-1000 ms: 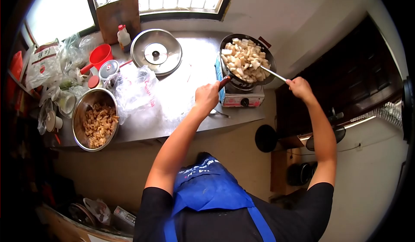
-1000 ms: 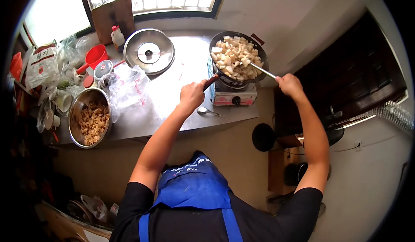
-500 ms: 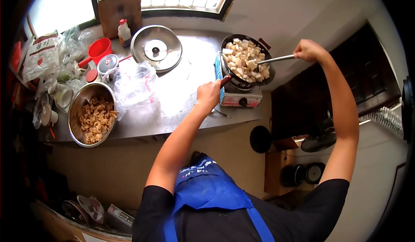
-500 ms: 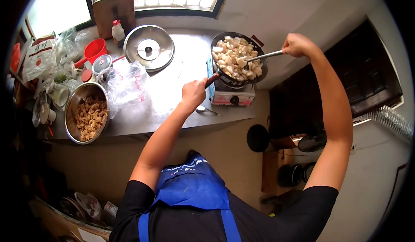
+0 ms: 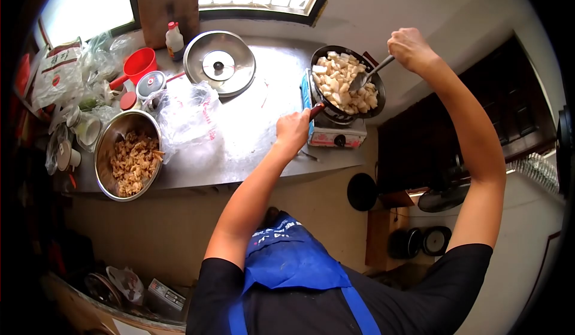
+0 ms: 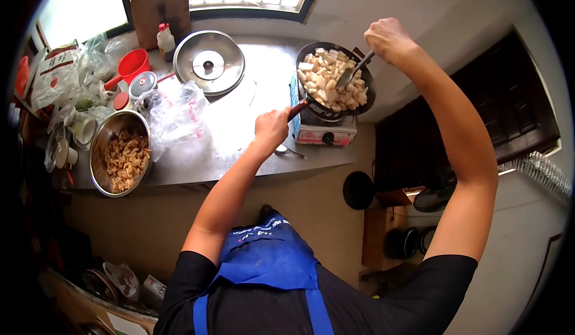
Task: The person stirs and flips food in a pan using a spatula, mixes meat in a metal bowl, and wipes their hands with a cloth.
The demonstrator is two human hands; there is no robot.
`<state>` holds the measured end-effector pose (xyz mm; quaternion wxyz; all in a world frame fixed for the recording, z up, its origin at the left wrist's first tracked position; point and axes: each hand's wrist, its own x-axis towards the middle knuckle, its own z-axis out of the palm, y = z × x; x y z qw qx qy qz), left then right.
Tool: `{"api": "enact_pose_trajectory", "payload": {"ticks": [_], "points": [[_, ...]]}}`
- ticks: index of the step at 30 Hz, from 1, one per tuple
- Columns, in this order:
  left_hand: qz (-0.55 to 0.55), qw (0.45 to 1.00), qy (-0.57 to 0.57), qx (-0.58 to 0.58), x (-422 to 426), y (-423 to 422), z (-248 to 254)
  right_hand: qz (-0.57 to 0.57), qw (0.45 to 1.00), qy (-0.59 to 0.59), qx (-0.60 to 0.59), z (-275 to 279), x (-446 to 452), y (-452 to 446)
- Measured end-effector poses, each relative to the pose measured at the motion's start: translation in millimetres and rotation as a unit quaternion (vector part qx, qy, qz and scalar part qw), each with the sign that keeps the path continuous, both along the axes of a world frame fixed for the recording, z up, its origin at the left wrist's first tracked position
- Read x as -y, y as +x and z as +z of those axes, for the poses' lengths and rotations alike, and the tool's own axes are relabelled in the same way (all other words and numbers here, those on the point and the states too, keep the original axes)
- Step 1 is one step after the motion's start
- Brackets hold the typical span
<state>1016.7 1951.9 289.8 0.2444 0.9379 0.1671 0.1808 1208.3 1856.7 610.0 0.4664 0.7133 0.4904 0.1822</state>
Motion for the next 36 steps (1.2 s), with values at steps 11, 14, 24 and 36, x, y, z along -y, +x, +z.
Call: {"api": "enact_pose_trajectory", "payload": {"ticks": [11, 14, 24, 36], "points": [[0.001, 1.0, -0.006, 0.012, -1, -1, 0, -0.129, 0.987, 0.037, -0.087, 32, 25, 19], [-0.002, 1.0, -0.004, -0.007, -1, 0, 2, -0.186, 0.978, -0.017, -0.091, 19, 33, 29], [-0.014, 1.0, 0.013, -0.006, -4, -1, 1, -0.106, 0.981, 0.14, -0.078, -127, 163, 49], [-0.026, 0.999, 0.036, -0.028, -4, -2, 11, -0.502, 0.608, 0.481, -0.383, -239, 208, 135]]}}
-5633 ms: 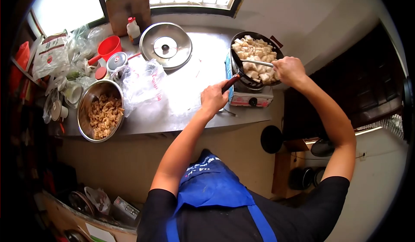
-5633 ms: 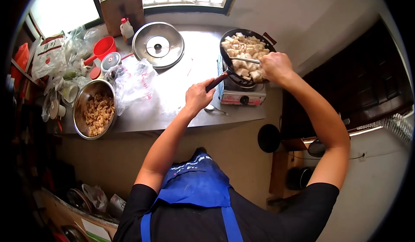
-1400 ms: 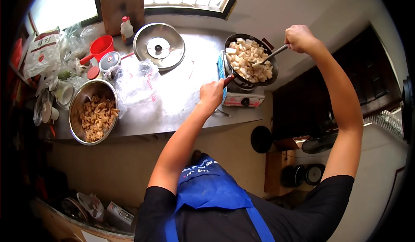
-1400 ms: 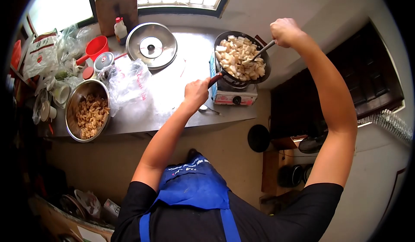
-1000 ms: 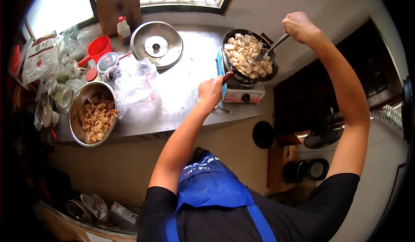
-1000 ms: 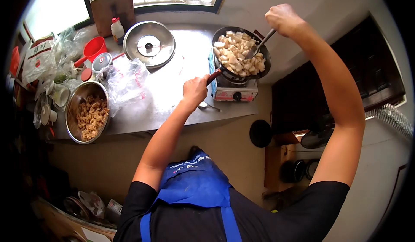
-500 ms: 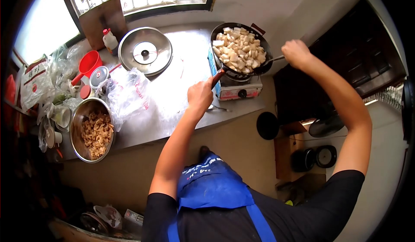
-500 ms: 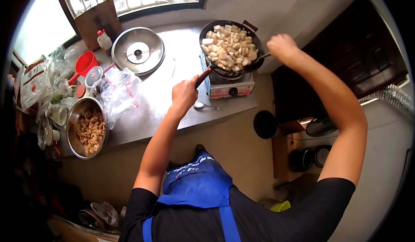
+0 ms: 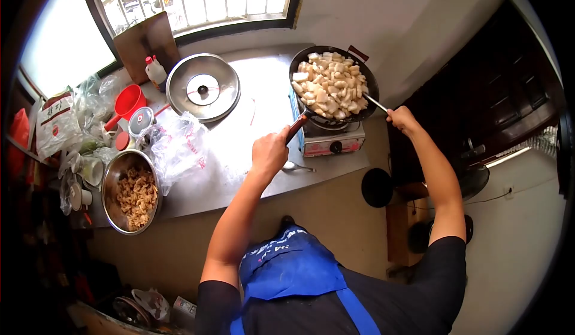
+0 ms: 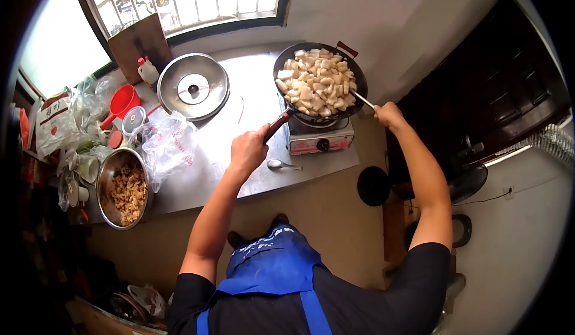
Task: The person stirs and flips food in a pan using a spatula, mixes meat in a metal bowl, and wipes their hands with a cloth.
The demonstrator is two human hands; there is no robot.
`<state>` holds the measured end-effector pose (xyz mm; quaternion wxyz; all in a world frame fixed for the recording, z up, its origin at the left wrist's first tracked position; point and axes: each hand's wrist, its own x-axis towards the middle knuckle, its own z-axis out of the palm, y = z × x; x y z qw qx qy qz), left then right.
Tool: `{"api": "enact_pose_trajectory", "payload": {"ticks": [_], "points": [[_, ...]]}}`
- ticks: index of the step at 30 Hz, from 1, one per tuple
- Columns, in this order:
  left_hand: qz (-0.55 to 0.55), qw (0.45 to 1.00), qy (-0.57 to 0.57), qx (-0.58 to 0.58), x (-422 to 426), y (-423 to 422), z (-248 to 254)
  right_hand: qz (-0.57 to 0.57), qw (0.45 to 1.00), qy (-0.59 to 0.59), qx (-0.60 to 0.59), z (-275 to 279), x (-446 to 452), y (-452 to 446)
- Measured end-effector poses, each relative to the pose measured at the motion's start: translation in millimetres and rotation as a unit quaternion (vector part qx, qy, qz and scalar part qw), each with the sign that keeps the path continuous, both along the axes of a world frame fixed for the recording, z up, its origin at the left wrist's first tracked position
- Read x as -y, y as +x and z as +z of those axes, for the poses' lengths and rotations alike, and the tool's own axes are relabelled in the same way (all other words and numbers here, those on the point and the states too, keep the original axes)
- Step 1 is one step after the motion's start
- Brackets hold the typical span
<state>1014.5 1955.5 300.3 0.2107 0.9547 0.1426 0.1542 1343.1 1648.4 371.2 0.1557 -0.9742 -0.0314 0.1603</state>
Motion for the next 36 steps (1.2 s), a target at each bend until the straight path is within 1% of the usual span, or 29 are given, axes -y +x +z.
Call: {"api": "enact_pose_trajectory", "payload": {"ticks": [1, 3, 5, 7, 8, 9, 12, 14, 16, 18, 19, 21, 22, 24, 25, 27, 28, 30, 31, 33, 36], "points": [[0.003, 1.0, 0.001, -0.002, -1, 0, 1, 0.001, 1.0, 0.002, 0.002, 1, -3, -3], [0.01, 1.0, 0.004, -0.005, 1, 0, 2, 0.037, 0.985, -0.071, 0.153, -1, -18, -26], [0.005, 1.0, -0.004, 0.004, 2, -1, 2, 0.045, 0.981, -0.072, 0.175, 5, -23, -45], [0.009, 1.0, 0.001, 0.001, 4, -1, 2, 0.077, 0.97, -0.086, 0.213, 18, -27, -70], [0.014, 1.0, 0.003, -0.003, 4, 0, 1, 0.114, 0.96, -0.086, 0.243, 15, -24, -74], [0.016, 1.0, 0.004, -0.001, 4, 0, 0, 0.116, 0.959, -0.084, 0.245, 12, -21, -79], [0.018, 1.0, 0.0, -0.002, 4, -1, -2, 0.194, 0.909, -0.103, 0.355, 4, -16, -87], [0.015, 1.0, -0.003, 0.014, 4, -1, -3, 0.201, 0.902, -0.116, 0.365, 9, -17, -100], [0.015, 1.0, -0.005, 0.005, 3, 0, -3, 0.205, 0.896, -0.132, 0.372, 12, -16, -111], [0.017, 1.0, -0.012, -0.004, 2, 0, -4, 0.223, 0.867, -0.175, 0.41, 14, -15, -118], [0.016, 1.0, -0.011, -0.009, 2, 1, -4, 0.222, 0.866, -0.178, 0.41, 15, -14, -123], [0.015, 1.0, -0.012, -0.012, 1, 1, -3, 0.228, 0.834, -0.221, 0.452, 19, -16, -133], [0.014, 1.0, -0.017, -0.008, 1, 1, -3, 0.228, 0.832, -0.223, 0.453, 22, -18, -137], [0.011, 1.0, -0.02, -0.003, 1, 1, -3, 0.242, 0.8, -0.247, 0.49, 24, -22, -146], [0.014, 1.0, -0.02, -0.003, 1, 2, -4, 0.242, 0.8, -0.247, 0.49, 25, -22, -148], [0.015, 1.0, -0.021, -0.002, 1, 1, -6, 0.256, 0.765, -0.262, 0.531, 26, -23, -153], [0.014, 1.0, -0.021, -0.001, 0, 1, -6, 0.255, 0.764, -0.264, 0.53, 31, -25, -159], [0.013, 1.0, -0.026, 0.001, 1, 2, -7, 0.279, 0.726, -0.301, 0.552, 40, -30, -171], [0.013, 0.999, -0.029, -0.001, 0, 1, -8, 0.279, 0.725, -0.303, 0.552, 42, -32, -175], [0.014, 0.999, -0.033, -0.003, 0, 1, -8, 0.292, 0.689, -0.323, 0.58, 48, -38, -179], [0.016, 0.999, -0.034, 0.008, -1, 1, -10, 0.276, 0.693, -0.333, 0.577, 68, -45, -174]]}}
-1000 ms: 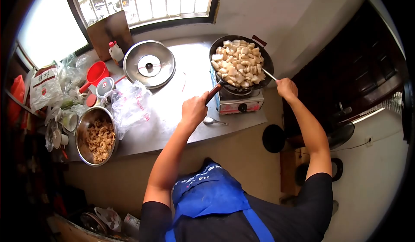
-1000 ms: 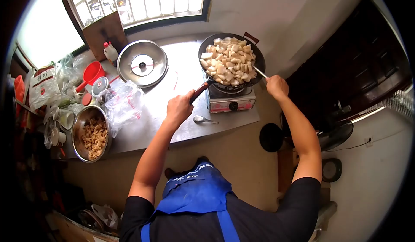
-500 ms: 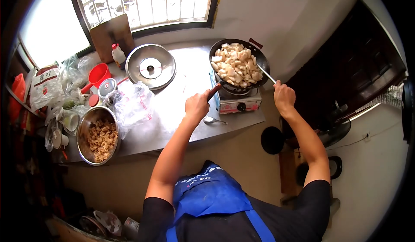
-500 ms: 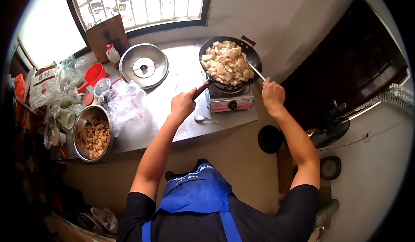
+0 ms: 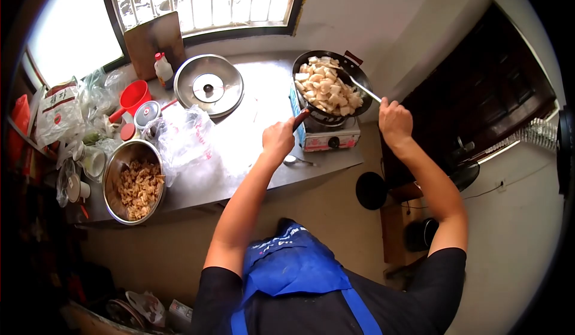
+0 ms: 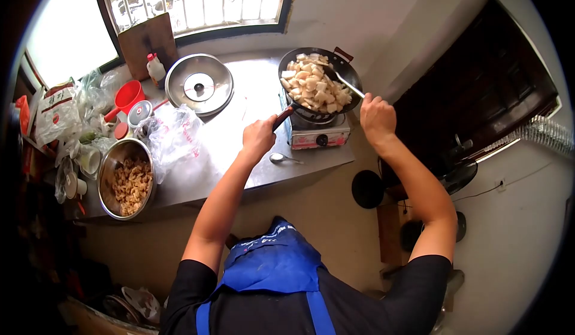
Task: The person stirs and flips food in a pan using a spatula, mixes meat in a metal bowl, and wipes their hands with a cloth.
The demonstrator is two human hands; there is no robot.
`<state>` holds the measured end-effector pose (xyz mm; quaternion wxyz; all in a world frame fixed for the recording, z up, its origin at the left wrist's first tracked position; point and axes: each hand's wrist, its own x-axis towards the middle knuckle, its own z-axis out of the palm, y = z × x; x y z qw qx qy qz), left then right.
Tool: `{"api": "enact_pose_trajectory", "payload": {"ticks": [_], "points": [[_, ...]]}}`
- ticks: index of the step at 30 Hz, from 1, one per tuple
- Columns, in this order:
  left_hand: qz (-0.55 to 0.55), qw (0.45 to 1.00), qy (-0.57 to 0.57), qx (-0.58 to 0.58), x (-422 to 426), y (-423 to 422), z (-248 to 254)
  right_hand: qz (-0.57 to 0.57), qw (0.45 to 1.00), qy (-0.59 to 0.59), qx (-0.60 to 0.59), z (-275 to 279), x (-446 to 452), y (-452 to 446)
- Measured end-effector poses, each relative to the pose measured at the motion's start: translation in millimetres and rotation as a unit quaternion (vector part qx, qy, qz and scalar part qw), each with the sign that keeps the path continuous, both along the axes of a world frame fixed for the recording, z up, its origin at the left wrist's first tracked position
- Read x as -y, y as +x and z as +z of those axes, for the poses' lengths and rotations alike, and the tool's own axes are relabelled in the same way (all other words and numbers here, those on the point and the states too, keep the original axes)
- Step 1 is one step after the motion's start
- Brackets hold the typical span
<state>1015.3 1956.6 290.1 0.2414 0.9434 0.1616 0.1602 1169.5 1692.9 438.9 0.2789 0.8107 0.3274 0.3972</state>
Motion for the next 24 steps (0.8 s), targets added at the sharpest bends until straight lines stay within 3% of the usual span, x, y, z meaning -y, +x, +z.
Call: {"api": "enact_pose_trajectory", "payload": {"ticks": [4, 6, 8, 11, 14, 16, 17, 18, 19, 21, 24], "points": [[-0.004, 0.999, -0.053, -0.005, 2, 4, 0, -0.045, 0.982, 0.079, -0.167, 46, 10, 32], [-0.003, 0.997, -0.045, 0.058, 8, 8, -14, -0.087, 0.962, 0.118, -0.232, 82, 12, 33], [0.007, 0.99, -0.033, 0.134, 7, 8, -27, -0.123, 0.958, 0.089, -0.244, 95, 13, 54], [0.004, 0.997, -0.043, 0.069, 3, 2, -8, -0.121, 0.953, 0.12, -0.252, 101, 17, 85], [0.02, 0.997, -0.015, 0.075, 7, -1, -3, -0.145, 0.945, 0.111, -0.271, 116, 13, 91], [0.03, 0.995, -0.024, 0.097, 1, -8, -12, -0.138, 0.943, 0.076, -0.292, 104, 20, 128], [0.017, 0.991, -0.035, 0.13, 6, 0, -15, -0.066, 0.962, 0.015, -0.264, 91, 37, 166], [0.008, 0.994, -0.022, 0.11, 3, 1, -17, -0.07, 0.955, 0.0, -0.287, 86, 35, 185], [-0.004, 0.989, -0.035, 0.143, 1, 11, -39, -0.125, 0.942, 0.022, -0.31, 102, 15, 148], [-0.008, 0.997, -0.061, 0.045, 2, 5, -14, -0.171, 0.927, -0.032, -0.333, 112, 8, 145], [-0.001, 1.0, 0.001, -0.007, 4, 1, 2, -0.183, 0.912, 0.026, -0.367, 89, 24, 177]]}}
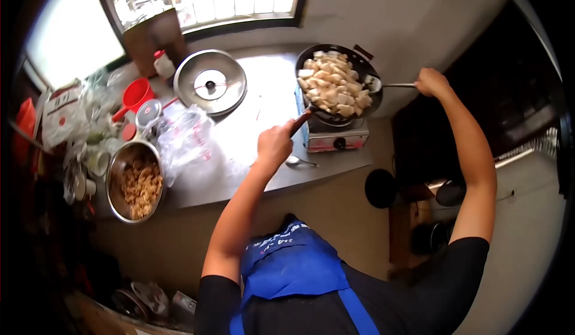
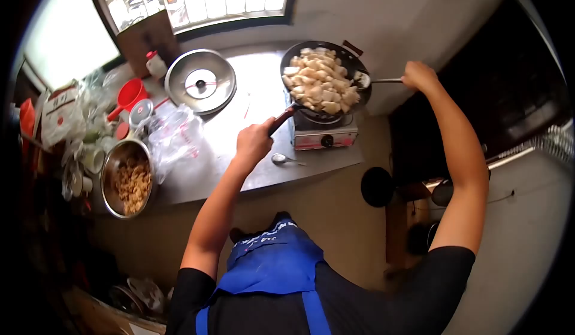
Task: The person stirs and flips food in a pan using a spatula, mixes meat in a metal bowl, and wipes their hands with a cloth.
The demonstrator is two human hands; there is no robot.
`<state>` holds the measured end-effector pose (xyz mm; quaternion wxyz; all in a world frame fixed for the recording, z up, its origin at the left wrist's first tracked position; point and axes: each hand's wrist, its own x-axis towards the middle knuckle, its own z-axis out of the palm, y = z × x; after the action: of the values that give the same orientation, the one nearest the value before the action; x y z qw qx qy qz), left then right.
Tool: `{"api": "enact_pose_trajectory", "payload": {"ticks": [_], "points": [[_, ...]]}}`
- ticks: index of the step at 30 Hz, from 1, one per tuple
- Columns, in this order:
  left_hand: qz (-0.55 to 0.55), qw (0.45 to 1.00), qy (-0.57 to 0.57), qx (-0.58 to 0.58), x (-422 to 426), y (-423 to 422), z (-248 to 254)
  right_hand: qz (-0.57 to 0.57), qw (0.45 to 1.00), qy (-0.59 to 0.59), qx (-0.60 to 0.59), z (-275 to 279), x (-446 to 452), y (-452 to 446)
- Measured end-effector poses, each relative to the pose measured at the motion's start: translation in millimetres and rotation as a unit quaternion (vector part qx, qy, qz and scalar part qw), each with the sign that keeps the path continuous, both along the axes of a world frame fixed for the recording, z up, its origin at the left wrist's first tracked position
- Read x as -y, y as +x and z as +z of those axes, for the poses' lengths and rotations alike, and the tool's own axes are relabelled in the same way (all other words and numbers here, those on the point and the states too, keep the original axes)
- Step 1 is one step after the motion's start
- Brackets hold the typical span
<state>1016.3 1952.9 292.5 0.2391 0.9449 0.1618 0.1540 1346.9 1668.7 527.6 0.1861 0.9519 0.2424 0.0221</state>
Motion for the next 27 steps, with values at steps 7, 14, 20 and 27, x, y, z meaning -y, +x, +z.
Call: {"api": "enact_pose_trajectory", "payload": {"ticks": [7, 14, 20, 27], "points": [[-0.018, 0.999, 0.037, -0.025, -7, 1, 9, 0.028, 0.982, 0.162, -0.09, -77, 21, 56], [-0.024, 0.998, 0.048, -0.02, -10, 3, 11, 0.061, 0.97, 0.22, -0.089, -113, 40, 87], [-0.01, 0.998, 0.033, -0.049, -8, 2, 8, 0.136, 0.952, 0.269, -0.048, -148, 15, 53], [-0.006, 0.999, 0.027, -0.04, -4, -2, 13, 0.189, 0.965, 0.159, 0.093, -135, 19, 5]]}}
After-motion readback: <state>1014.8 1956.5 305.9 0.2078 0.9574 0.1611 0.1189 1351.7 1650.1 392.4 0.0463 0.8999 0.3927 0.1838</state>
